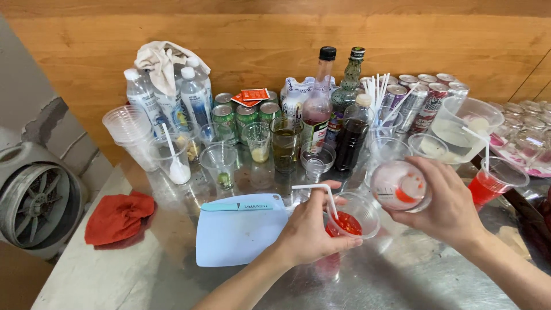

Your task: The person inserts straws into two small plastic cups containing a red liquid and then moves them aside. They then pick up a lime, place it on a cutting board, and slice it into several pieces using a knife.

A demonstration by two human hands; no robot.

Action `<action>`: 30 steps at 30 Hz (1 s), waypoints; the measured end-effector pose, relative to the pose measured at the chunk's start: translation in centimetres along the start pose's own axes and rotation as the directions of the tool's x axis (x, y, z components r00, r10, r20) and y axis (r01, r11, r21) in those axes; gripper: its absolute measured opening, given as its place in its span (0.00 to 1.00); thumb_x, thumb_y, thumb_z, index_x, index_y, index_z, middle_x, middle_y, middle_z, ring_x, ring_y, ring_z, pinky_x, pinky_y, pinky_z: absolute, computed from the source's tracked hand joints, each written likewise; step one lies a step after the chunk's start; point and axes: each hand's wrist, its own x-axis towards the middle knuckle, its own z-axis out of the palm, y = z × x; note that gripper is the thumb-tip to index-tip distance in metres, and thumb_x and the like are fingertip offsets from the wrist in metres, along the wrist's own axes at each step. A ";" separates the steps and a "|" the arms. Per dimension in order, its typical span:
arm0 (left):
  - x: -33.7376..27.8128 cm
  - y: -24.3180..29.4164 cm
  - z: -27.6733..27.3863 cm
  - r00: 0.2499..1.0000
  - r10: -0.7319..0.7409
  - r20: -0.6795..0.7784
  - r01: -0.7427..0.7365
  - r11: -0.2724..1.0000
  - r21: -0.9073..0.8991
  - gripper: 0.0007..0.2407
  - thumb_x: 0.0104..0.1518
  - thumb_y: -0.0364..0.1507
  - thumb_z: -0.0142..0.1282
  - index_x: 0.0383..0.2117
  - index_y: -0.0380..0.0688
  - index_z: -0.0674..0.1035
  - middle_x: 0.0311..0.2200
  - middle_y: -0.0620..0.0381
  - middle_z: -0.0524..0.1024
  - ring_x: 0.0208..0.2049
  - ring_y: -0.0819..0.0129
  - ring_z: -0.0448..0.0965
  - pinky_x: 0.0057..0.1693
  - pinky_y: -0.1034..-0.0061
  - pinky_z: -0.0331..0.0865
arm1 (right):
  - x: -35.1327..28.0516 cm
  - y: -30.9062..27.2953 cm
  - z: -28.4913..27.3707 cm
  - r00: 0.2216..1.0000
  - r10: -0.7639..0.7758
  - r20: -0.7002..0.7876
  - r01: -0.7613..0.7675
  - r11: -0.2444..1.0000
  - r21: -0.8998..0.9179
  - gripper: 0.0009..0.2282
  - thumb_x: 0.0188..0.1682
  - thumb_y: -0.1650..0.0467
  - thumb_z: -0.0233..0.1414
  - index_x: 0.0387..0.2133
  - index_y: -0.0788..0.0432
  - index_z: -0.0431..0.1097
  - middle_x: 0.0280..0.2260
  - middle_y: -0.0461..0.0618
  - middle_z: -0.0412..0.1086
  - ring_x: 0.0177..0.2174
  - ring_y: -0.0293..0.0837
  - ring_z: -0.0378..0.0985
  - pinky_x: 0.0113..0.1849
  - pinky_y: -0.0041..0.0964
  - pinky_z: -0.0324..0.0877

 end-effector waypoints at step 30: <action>0.0 -0.9 0.4 0.997 -0.083 -0.003 0.083 0.996 -0.011 0.38 0.35 0.43 0.69 0.57 0.54 0.62 0.52 0.60 0.80 0.48 0.63 0.82 0.54 0.69 0.70 | 6.6 -6.8 -2.8 0.668 -0.687 0.286 0.721 0.502 -0.477 0.47 0.16 0.53 0.68 0.59 0.36 0.60 0.54 0.47 0.66 0.48 0.53 0.70 0.49 0.51 0.67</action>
